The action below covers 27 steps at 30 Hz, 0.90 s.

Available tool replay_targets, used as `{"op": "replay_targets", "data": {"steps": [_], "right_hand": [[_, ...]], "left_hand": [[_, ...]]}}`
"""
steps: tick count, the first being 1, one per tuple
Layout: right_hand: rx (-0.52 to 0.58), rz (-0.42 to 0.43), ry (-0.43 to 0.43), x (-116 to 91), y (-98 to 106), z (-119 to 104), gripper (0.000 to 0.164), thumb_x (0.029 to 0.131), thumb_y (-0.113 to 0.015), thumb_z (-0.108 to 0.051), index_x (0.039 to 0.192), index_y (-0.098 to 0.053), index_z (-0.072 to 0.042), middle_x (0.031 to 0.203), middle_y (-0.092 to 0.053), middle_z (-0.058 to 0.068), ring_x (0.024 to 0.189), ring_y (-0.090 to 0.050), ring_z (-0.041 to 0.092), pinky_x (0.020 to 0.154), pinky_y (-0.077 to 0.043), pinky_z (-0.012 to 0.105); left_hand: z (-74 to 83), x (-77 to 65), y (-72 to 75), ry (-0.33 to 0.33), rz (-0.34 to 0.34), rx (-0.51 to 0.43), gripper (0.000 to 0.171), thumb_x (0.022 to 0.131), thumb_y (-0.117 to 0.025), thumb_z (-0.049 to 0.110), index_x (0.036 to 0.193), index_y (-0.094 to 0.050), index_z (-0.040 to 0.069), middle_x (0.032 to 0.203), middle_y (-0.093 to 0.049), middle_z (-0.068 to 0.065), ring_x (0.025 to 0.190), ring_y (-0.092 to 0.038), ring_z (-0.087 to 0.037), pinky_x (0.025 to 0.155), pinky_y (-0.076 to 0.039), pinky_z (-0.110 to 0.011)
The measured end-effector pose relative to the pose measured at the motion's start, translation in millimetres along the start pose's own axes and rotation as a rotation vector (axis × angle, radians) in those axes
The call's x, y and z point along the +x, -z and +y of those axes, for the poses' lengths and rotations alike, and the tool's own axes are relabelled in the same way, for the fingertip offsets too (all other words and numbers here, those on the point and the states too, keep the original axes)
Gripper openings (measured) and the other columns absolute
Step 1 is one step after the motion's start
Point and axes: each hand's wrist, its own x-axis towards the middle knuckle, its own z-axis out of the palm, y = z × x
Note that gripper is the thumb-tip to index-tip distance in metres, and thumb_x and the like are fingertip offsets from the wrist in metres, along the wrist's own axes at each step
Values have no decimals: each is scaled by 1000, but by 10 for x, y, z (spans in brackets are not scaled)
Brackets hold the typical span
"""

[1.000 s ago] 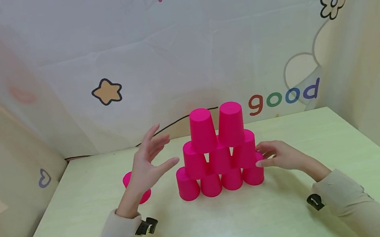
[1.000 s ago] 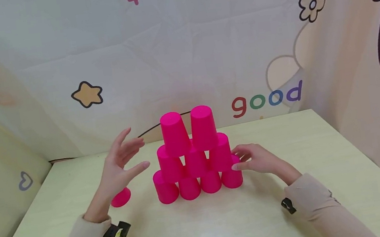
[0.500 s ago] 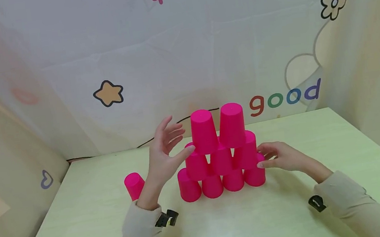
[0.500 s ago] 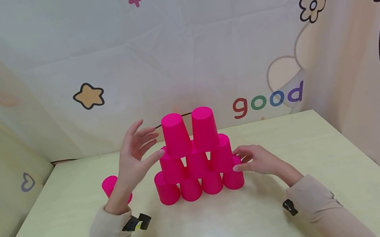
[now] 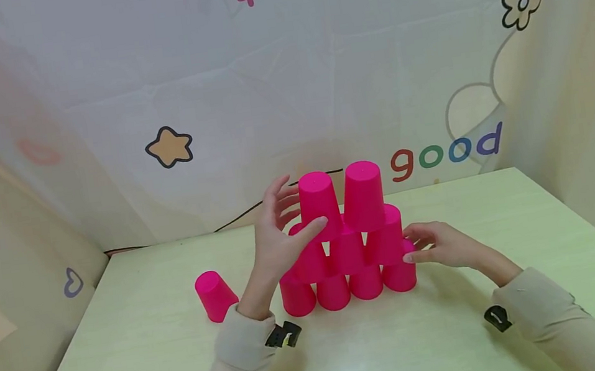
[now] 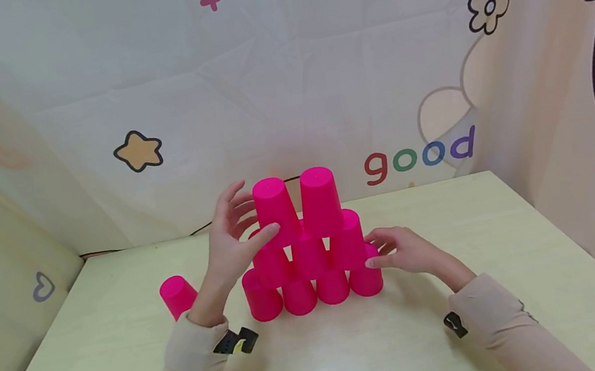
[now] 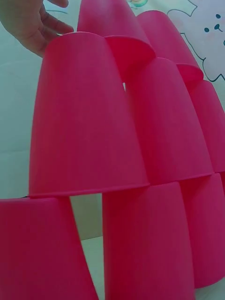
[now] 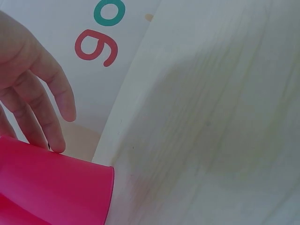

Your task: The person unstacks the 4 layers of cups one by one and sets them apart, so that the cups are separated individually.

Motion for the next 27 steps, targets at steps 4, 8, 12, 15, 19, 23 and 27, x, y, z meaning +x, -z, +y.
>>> {"op": "replay_targets", "data": {"steps": [4,8,12,15,19,23,27], "right_hand": [[11,-10,-41,10,3,13,44,80,-69,-27,114,-55,-3,107,-59,11,93,-58,24,76,-51,37],[11,-15,-58,15,5,19,44,81,-69,-25,115,-54,-2,108,-59,12,94,-58,26,76,-52,36],[16,-15,-63,11,-2,6,45,80,-70,-25,115,-54,-3,109,-59,12,94,-58,26,76,-52,36],[22,-18,-63,10,-3,7,45,80,-70,-25,116,-54,-3,109,-58,12,95,-58,26,76,-51,36],[21,-19,-53,12,7,16,45,80,-69,-25,116,-54,-2,109,-58,13,95,-58,26,76,-51,36],[27,-20,-46,9,14,5,44,81,-69,-24,116,-54,-1,109,-58,13,94,-58,26,76,-51,36],[34,-19,-54,0,18,-12,44,81,-69,-23,116,-54,-1,109,-58,13,95,-58,26,77,-51,36]], "left_hand": [[2,16,-42,-7,1,8,77,71,-75,14,137,-34,15,123,-49,-5,109,-49,-19,87,-47,-36],[5,28,-68,-20,-4,16,77,70,-75,13,136,-34,14,125,-47,-6,110,-48,-20,87,-47,-37],[7,33,-89,-10,-10,23,78,69,-76,11,135,-34,14,126,-46,-7,111,-47,-20,86,-47,-36],[9,34,-101,-6,-18,32,78,68,-76,9,134,-35,13,126,-46,-7,112,-46,-20,86,-46,-36],[3,33,-117,-21,-26,43,80,66,-77,8,134,-34,11,127,-45,-7,113,-45,-23,87,-46,-38],[-23,28,-129,-49,-28,63,79,66,-77,8,133,-35,12,126,-46,-5,112,-46,-21,85,-47,-37],[-38,26,-137,-70,-23,79,77,67,-76,8,132,-36,13,124,-47,-4,109,-48,-21,83,-48,-37]]}}
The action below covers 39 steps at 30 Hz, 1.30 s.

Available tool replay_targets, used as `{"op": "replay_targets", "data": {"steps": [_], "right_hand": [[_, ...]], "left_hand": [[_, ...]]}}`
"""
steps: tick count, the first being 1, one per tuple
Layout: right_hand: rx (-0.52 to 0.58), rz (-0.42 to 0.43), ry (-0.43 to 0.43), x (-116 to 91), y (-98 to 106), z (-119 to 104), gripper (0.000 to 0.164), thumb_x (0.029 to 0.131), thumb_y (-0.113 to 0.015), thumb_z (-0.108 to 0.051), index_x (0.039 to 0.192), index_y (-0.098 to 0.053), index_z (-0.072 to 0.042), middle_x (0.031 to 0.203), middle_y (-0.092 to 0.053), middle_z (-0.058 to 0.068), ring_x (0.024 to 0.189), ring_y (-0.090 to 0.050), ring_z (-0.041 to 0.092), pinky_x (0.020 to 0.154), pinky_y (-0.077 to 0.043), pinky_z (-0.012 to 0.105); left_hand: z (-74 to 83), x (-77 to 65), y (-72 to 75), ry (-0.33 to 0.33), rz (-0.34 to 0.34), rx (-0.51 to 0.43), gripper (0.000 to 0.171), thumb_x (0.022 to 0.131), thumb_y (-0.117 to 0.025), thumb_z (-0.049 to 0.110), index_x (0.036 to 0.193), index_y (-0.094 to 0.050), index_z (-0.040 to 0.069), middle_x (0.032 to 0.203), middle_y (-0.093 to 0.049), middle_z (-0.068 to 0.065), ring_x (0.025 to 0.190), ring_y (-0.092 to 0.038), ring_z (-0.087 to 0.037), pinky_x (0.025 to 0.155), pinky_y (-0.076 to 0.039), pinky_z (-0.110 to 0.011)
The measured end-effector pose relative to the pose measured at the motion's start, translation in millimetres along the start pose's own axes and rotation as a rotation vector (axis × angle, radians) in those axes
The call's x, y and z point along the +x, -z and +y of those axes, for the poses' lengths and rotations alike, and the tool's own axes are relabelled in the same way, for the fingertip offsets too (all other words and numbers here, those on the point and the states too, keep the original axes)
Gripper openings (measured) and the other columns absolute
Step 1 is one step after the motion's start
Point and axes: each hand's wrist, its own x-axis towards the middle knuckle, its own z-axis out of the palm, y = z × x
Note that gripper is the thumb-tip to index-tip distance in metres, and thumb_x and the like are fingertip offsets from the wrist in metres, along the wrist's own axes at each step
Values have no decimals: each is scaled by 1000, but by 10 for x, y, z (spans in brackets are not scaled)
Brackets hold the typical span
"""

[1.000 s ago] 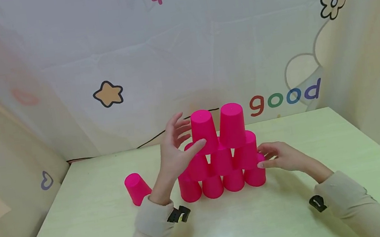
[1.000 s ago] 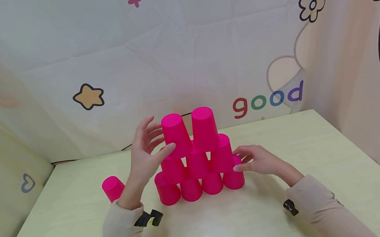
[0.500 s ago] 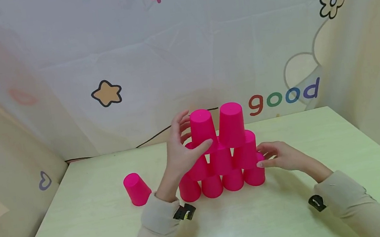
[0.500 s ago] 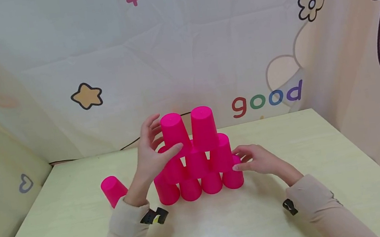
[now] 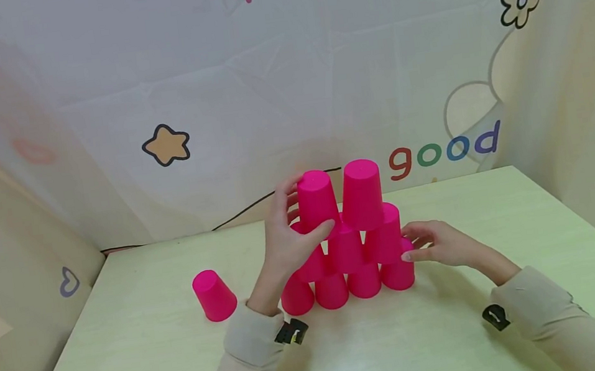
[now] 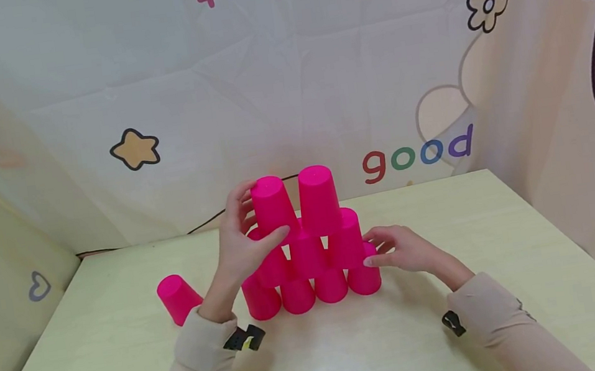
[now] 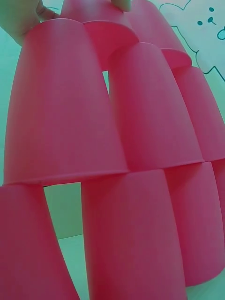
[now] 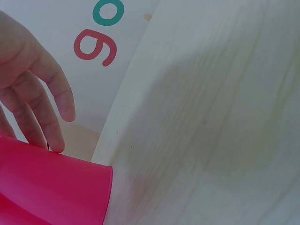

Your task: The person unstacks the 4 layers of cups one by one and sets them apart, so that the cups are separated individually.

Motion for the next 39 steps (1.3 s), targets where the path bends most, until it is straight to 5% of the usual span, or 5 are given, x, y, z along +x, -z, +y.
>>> {"op": "replay_targets", "data": {"steps": [23,39], "right_hand": [[-6,1,2,12,6,-25,44,81,-69,-22,116,-53,-1,109,-58,14,94,-58,26,76,-52,37],[-7,3,-19,19,-15,10,45,80,-69,-25,115,-54,-2,109,-58,13,94,-58,26,76,-52,36]], "left_hand": [[162,-55,166,-57,52,14,75,66,-76,5,131,-38,6,122,-49,-9,108,-49,-20,85,-47,-39],[208,-151,489,-94,143,71,74,64,-77,-1,129,-41,2,120,-50,-12,107,-50,-21,84,-47,-40]]}}
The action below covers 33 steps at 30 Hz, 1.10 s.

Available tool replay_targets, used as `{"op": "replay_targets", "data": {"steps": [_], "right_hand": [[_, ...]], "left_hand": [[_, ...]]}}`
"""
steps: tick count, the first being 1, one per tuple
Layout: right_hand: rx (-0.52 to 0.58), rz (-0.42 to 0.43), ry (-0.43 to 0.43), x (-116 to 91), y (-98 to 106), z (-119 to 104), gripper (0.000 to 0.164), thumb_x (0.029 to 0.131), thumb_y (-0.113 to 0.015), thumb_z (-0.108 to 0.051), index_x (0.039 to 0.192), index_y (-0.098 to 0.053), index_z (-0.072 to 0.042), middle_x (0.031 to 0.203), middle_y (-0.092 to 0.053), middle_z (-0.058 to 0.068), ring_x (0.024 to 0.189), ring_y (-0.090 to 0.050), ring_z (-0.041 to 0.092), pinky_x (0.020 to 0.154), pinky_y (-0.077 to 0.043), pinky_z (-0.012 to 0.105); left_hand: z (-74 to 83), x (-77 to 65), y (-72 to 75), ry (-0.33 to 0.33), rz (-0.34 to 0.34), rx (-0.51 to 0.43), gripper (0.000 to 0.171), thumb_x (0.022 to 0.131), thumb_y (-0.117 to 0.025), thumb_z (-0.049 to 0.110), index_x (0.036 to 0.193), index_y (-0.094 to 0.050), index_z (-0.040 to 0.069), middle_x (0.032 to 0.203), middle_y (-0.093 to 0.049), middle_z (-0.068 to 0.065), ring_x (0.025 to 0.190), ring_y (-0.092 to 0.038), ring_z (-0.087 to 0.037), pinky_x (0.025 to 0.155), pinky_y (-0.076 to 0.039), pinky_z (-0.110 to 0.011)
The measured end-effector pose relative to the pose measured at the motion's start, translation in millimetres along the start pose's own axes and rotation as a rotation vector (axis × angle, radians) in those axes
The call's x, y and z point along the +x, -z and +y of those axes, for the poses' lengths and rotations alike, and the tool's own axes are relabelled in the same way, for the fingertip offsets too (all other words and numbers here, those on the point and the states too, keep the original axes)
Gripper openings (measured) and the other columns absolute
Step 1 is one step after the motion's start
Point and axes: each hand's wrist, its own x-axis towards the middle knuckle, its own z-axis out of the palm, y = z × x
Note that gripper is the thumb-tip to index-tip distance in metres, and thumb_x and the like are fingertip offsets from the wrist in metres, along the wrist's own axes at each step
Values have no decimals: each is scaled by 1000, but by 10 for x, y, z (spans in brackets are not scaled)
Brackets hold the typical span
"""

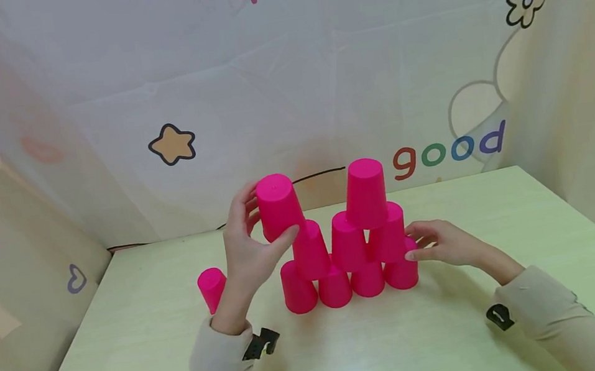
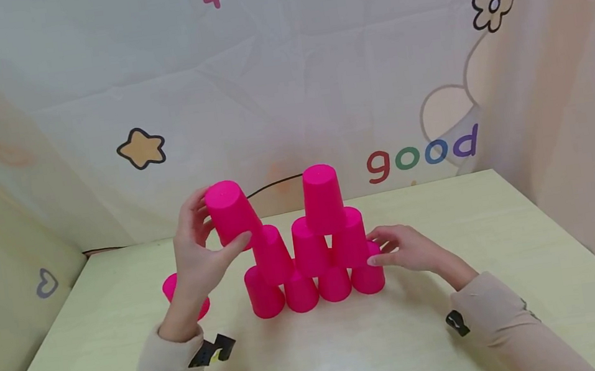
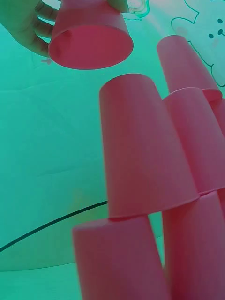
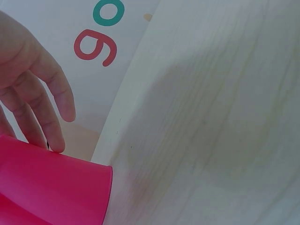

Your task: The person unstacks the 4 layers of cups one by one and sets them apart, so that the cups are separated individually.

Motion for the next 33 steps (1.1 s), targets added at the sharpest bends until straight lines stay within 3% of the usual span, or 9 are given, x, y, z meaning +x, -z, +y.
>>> {"op": "replay_targets", "data": {"steps": [8,16,33], "right_hand": [[3,0,-2,-22,19,-26,44,81,-69,-24,115,-53,-1,109,-58,13,95,-57,27,76,-52,37],[-4,3,-3,-19,18,-27,44,81,-69,-24,115,-53,-1,109,-58,13,95,-58,26,76,-52,36],[2,-1,-9,-8,-1,8,43,81,-68,-25,115,-53,-2,110,-57,13,97,-57,28,77,-51,37]], "left_hand": [[-60,-35,158,22,23,50,75,63,-79,0,128,-41,3,120,-51,-11,106,-50,-19,84,-47,-39],[-121,-94,346,85,49,94,74,65,-78,-1,129,-42,5,120,-51,-9,107,-49,-17,83,-47,-25],[-253,-218,827,226,90,275,69,68,-77,2,128,-45,5,119,-49,-8,103,-48,-14,78,-44,-14]]}}
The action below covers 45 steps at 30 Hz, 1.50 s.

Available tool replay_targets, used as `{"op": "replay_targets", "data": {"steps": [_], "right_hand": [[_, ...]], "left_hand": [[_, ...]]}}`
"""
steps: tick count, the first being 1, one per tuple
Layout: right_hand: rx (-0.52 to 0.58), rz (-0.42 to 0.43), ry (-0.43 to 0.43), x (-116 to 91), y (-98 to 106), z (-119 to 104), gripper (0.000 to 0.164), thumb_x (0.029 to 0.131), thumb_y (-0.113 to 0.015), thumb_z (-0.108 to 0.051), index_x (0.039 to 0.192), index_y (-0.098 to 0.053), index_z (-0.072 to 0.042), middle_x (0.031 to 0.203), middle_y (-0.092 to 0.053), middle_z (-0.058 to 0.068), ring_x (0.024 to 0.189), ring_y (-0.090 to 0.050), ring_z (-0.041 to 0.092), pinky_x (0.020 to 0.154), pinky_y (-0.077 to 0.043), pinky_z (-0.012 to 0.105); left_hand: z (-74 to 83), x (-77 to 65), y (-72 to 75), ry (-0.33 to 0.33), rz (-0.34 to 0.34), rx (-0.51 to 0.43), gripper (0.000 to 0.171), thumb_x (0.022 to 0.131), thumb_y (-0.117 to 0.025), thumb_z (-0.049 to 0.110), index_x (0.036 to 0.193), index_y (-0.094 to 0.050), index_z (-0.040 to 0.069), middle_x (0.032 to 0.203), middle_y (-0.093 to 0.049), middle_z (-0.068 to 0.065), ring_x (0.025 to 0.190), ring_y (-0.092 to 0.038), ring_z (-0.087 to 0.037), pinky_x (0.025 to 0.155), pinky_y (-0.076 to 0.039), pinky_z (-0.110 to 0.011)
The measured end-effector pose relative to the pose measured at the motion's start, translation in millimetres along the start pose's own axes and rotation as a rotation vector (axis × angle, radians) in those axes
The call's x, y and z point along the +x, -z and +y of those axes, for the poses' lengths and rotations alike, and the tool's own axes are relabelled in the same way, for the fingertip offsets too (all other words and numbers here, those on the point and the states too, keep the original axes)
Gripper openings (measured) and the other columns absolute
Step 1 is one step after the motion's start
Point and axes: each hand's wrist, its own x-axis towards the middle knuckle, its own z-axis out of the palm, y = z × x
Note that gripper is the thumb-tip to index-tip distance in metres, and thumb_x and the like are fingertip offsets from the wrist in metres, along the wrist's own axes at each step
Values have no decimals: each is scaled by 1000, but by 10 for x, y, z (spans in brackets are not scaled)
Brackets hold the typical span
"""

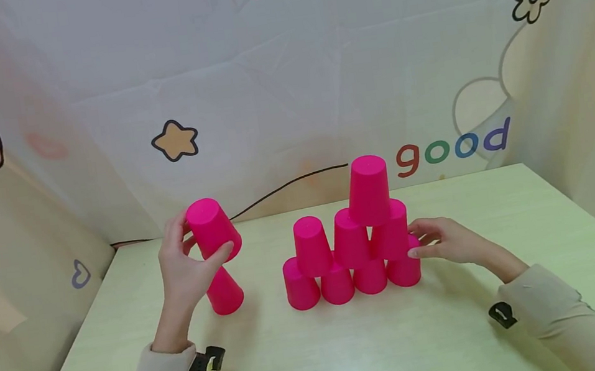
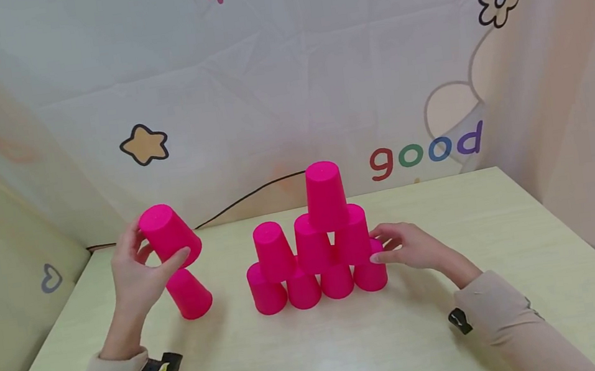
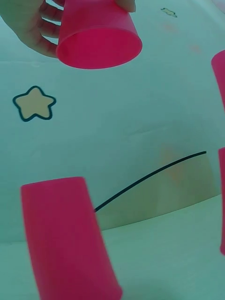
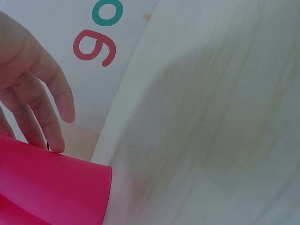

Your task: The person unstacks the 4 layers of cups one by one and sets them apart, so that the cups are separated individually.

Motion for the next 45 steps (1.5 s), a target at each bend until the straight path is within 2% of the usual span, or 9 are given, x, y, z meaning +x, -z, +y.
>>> {"op": "replay_targets", "data": {"steps": [15,18,23,25,30,34,40,42,45], "right_hand": [[-4,0,1,8,-8,31,44,81,-69,-25,115,-54,-3,109,-57,13,96,-57,28,76,-52,36],[0,0,2,7,-7,18,44,80,-69,-25,115,-54,-3,109,-57,13,96,-57,28,76,-52,36],[1,-1,0,6,-6,11,44,80,-69,-25,115,-54,-3,109,-57,13,96,-57,28,76,-52,37],[-3,0,2,6,-4,14,44,81,-69,-25,114,-54,-3,109,-57,13,95,-57,28,76,-52,37],[-2,-1,11,3,-4,7,43,81,-69,-25,114,-54,-2,109,-57,14,95,-57,28,76,-52,37],[9,-3,0,-3,1,-9,44,81,-69,-25,115,-54,-3,109,-57,13,96,-57,27,77,-52,36],[12,-5,12,-11,18,-36,44,81,-68,-24,116,-53,-1,109,-57,14,95,-57,27,76,-52,37],[11,-7,14,-13,19,-38,44,82,-68,-24,116,-53,0,110,-57,14,96,-57,27,77,-52,37],[10,-6,3,-10,11,-32,44,81,-68,-24,116,-53,-1,110,-57,14,96,-57,27,76,-52,36]], "left_hand": [[-222,-38,392,208,41,133,69,72,-76,9,133,-42,10,120,-51,-6,106,-47,-18,77,-43,-14],[-374,-39,451,199,43,151,69,72,-76,15,132,-42,12,119,-51,-7,106,-47,-22,79,-46,-22],[-898,-37,546,150,61,90,70,67,-80,19,128,-47,16,117,-51,-7,104,-46,-23,76,-50,-29],[-957,-47,578,159,58,103,69,67,-80,19,128,-47,15,116,-51,-7,104,-46,-24,76,-50,-30],[-660,-82,633,257,16,216,65,73,-76,15,129,-43,9,116,-49,-7,103,-45,-21,77,-47,-25],[-630,-110,663,318,-18,229,63,75,-74,13,129,-43,8,117,-49,-7,104,-45,-20,76,-46,-21],[-1211,-164,710,350,-67,217,71,73,-76,25,133,-40,12,120,-47,-11,106,-44,-28,76,-52,-37],[-1440,-186,721,347,-74,230,72,71,-78,31,132,-41,17,118,-49,-7,104,-45,-24,72,-52,-30],[-1458,-217,732,342,-117,219,71,72,-77,31,131,-42,14,116,-50,-9,103,-47,-26,73,-52,-31]]}}
